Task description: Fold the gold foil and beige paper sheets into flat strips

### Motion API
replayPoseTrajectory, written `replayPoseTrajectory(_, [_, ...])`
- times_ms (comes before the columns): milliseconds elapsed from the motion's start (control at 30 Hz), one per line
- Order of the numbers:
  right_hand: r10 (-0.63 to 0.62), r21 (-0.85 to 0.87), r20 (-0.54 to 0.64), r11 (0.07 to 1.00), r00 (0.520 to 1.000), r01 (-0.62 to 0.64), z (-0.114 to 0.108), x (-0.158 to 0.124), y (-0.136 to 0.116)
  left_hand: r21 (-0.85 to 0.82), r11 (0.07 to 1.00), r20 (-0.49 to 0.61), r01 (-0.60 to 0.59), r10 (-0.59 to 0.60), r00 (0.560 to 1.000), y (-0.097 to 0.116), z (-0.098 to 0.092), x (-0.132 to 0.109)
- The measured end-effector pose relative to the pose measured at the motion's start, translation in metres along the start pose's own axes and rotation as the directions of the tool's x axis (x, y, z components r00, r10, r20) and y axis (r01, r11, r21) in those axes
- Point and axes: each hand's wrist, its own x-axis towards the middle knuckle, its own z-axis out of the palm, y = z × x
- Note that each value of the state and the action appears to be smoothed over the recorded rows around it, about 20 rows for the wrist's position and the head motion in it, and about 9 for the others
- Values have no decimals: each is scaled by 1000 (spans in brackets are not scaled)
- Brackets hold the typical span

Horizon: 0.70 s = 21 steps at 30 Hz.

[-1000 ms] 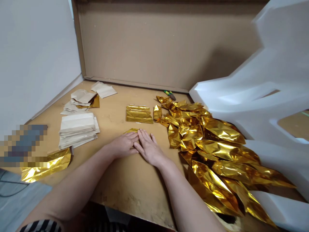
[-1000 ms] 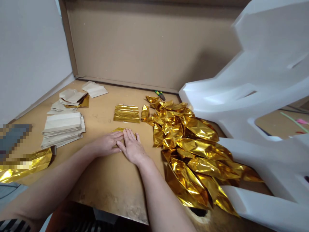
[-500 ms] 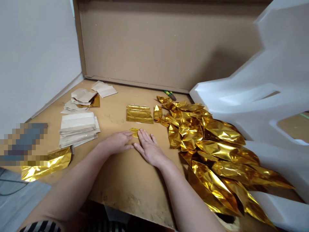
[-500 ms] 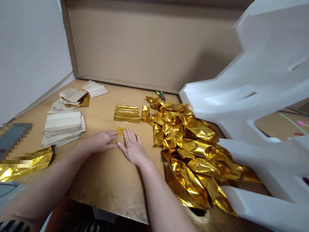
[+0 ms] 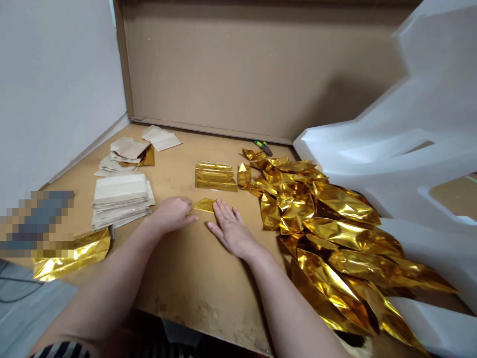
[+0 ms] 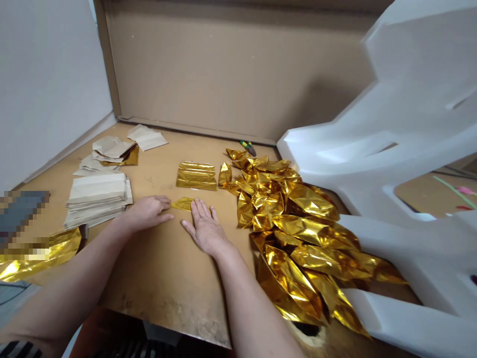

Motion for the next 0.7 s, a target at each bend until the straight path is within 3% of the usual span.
replayPoseTrajectory(133, [11, -7, 11, 1000, 1000, -11, -1, 0, -2, 7, 999, -106, -44, 45, 993, 7, 11, 5])
replayPoseTrajectory(400, [-5, -4, -16, 1000, 1000, 5, 1, -1, 0, -21, 994, 91, -107, 108, 990, 9, 28, 14])
replayPoseTrajectory(700, [19, -17, -102, 1000, 995, -20, 3, 7, -8, -36, 997, 131, -66, 70, 989, 14, 26, 14])
